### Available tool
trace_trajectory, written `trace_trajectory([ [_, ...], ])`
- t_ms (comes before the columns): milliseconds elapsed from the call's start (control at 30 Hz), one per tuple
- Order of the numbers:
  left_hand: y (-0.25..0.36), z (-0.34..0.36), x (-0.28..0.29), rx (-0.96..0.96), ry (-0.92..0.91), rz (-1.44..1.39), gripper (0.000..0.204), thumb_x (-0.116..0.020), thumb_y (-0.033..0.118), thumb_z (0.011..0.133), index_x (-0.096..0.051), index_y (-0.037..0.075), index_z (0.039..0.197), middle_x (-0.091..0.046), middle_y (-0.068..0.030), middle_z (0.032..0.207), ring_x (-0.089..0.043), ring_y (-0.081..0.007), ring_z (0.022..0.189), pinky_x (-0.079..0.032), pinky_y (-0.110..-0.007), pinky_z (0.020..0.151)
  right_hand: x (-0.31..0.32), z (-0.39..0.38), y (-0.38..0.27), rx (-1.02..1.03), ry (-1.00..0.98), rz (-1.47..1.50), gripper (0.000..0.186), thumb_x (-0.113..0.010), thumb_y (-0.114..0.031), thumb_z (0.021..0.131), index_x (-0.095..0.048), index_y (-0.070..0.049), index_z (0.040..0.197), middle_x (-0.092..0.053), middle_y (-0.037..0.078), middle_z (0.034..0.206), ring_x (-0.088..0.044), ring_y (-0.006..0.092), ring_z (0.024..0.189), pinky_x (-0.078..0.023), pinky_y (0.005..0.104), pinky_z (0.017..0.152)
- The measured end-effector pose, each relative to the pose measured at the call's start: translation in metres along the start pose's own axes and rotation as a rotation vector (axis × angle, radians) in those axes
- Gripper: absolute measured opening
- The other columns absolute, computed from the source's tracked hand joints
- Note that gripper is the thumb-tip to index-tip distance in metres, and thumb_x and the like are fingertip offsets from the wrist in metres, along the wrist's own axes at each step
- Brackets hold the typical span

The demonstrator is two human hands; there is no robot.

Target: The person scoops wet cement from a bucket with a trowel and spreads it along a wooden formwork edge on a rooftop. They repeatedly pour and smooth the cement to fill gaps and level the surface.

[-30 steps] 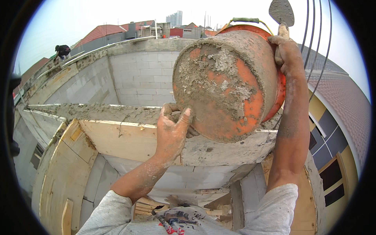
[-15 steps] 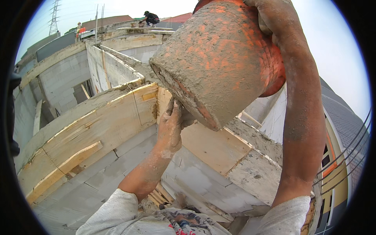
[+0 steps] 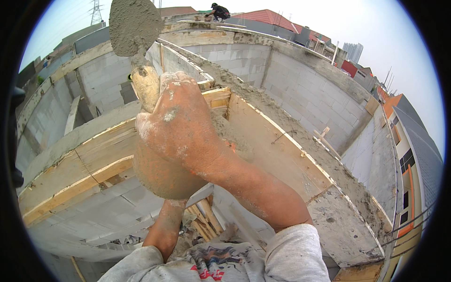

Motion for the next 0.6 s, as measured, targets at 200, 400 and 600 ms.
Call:
trace_trajectory([
  [200,-0.063,0.026,0.112,0.22,0.152,-0.017,0.077,-0.043,0.062,0.097,-0.035,0.002,0.145,-0.047,-0.0216,0.14,-0.052,-0.0335,0.124,-0.048,-0.049,0.096,-0.031,-0.042,0.003,-0.701,-0.074,0.779,0.019,-0.061,-0.01,0.079,-0.062,0.001,0.094,-0.059,0.007,0.079,-0.062,0.0202,0.071,-0.053,0.0358,0.067],
  [400,-0.104,0.009,0.271,0.43,0.394,0.107,0.08,-0.043,0.064,0.096,-0.034,0.002,0.146,-0.046,-0.0228,0.141,-0.053,-0.0342,0.124,-0.049,-0.048,0.096,-0.062,-0.088,0.02,-1.329,0.24,1.462,0.02,-0.062,-0.011,0.084,-0.059,-0.001,0.1,-0.062,0.007,0.083,-0.062,0.0185,0.069,-0.053,0.0319,0.063],
  [600,-0.047,-0.134,0.324,0.243,0.716,0.365,0.095,-0.043,0.073,0.092,-0.025,0.001,0.152,-0.042,-0.0305,0.145,-0.049,-0.0441,0.129,-0.046,-0.056,0.099,-0.147,-0.163,-0.03,-1.539,-0.029,1.583,0.02,-0.064,-0.006,0.082,-0.058,-0.001,0.1,-0.062,0.008,0.085,-0.063,0.016,0.07,-0.052,0.0296,0.06],
])
Point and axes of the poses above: each hand's wrist, its own z-axis towards the middle knuckle, its own x-axis out of the back of the hand, y = z × x, the point moved 2 cm from there along z, towards the middle knuckle
